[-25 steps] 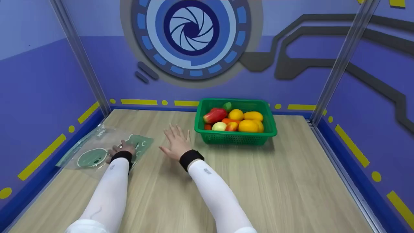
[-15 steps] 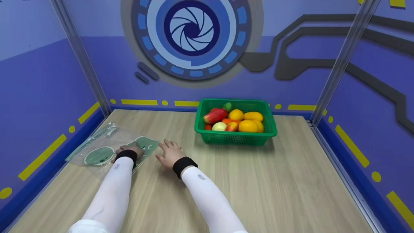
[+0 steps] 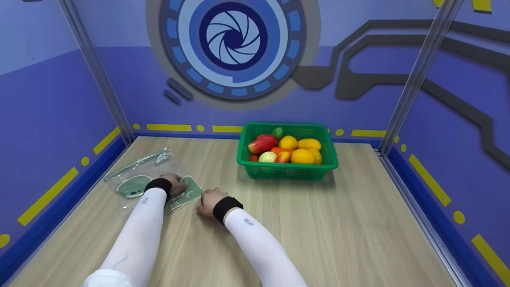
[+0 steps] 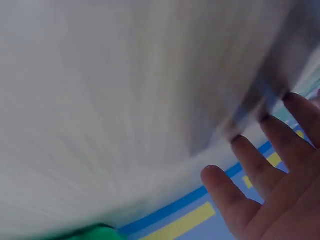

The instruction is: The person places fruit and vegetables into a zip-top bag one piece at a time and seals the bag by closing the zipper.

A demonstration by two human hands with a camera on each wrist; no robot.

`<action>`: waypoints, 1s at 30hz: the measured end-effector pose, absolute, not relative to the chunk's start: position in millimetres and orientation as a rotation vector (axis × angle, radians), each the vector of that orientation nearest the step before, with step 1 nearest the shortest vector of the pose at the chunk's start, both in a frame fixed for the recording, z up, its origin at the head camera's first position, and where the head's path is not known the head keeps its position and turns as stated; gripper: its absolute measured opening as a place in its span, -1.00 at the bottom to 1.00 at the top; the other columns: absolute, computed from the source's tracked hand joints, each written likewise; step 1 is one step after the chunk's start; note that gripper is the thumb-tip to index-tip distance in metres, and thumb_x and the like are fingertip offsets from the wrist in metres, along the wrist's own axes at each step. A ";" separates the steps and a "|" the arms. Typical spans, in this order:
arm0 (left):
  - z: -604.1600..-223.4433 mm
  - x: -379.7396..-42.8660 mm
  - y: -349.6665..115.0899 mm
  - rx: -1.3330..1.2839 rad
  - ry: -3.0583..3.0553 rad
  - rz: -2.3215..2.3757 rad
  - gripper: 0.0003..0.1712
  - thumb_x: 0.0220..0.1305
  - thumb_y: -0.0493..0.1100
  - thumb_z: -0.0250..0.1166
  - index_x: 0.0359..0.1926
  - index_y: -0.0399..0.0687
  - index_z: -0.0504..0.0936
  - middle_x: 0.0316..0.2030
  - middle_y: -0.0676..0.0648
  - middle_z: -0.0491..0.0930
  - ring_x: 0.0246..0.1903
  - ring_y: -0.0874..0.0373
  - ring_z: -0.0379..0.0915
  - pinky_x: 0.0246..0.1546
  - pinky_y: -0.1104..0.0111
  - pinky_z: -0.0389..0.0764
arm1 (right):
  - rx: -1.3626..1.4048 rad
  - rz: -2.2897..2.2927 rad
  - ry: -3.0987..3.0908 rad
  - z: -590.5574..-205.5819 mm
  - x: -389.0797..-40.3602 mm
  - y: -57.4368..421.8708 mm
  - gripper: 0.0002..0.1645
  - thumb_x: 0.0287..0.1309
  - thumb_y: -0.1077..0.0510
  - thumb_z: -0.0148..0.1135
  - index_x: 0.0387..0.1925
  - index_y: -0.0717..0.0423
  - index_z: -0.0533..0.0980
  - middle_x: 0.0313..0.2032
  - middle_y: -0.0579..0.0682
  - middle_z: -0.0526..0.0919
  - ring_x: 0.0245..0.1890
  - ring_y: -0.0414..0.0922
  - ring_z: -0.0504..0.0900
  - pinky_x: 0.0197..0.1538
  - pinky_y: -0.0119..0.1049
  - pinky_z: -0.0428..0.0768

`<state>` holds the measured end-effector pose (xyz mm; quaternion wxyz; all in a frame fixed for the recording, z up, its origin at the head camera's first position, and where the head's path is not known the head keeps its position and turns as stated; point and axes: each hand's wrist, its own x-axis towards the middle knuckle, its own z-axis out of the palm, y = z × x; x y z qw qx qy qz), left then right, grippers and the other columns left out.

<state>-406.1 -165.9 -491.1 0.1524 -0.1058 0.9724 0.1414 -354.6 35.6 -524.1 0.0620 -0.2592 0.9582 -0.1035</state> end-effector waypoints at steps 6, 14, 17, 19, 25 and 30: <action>-495.9 -412.6 -160.3 -0.390 2.850 0.482 -0.26 0.48 0.27 0.01 0.36 -0.20 0.47 0.33 -0.39 0.45 0.32 -0.42 0.36 0.31 -0.40 0.25 | -0.869 -0.106 2.940 -524.4 -343.7 28.0 -0.32 0.35 -0.23 0.25 0.34 0.04 0.48 0.27 0.04 0.57 0.23 0.05 0.53 0.13 0.05 0.63; -512.2 -431.9 -144.1 -0.596 2.840 0.516 -0.13 0.58 0.22 -0.11 0.62 -0.25 -0.05 0.49 -0.63 -0.03 0.49 -0.54 0.00 0.42 -0.36 0.12 | -0.943 0.154 3.008 -522.5 -308.2 16.2 -0.45 0.21 -0.35 0.31 -0.33 0.04 0.75 0.09 0.08 0.64 0.04 0.00 0.55 -0.14 -0.12 0.63; -520.2 -437.3 -143.5 -0.674 2.816 0.599 -0.18 0.60 0.16 -0.12 0.60 -0.30 -0.01 0.48 -0.53 0.14 0.45 -0.52 0.07 0.39 -0.35 0.16 | -0.961 0.243 3.033 -521.5 -288.5 11.1 -0.40 0.13 -0.41 0.33 -0.48 0.03 0.74 0.03 0.08 0.66 0.00 -0.05 0.55 -0.22 -0.19 0.59; -522.5 -439.1 -141.5 -0.684 2.817 0.622 -0.22 0.61 0.11 -0.13 0.57 -0.33 0.05 0.44 -0.50 0.24 0.40 -0.51 0.15 0.34 -0.33 0.23 | -0.973 0.276 3.060 -522.3 -276.4 7.4 -0.37 0.06 -0.45 0.36 -0.57 0.02 0.70 -0.10 0.05 0.68 -0.12 -0.08 0.55 -0.31 -0.21 0.53; -516.2 -434.2 -123.1 -0.606 2.834 0.551 -0.39 0.56 -0.07 -0.16 0.41 -0.41 0.31 0.31 -0.51 0.34 0.27 -0.52 0.31 0.12 -0.26 0.47 | -1.021 0.441 3.091 -524.5 -248.5 -9.3 -0.50 0.07 -0.33 0.34 -0.54 0.01 0.63 -0.41 -0.03 0.68 -0.32 -0.12 0.56 -0.39 -0.23 0.51; -513.9 -433.5 -101.9 -0.647 2.820 0.623 -0.35 0.52 -0.03 -0.07 0.36 -0.50 0.31 0.31 -0.54 0.29 0.29 -0.58 0.26 0.15 -0.28 0.46 | -1.254 0.439 2.868 -524.6 -236.3 -13.9 -0.64 0.15 -0.16 0.27 -0.12 -0.07 0.63 -0.13 -0.14 0.74 -0.12 -0.20 0.59 -0.24 -0.33 0.55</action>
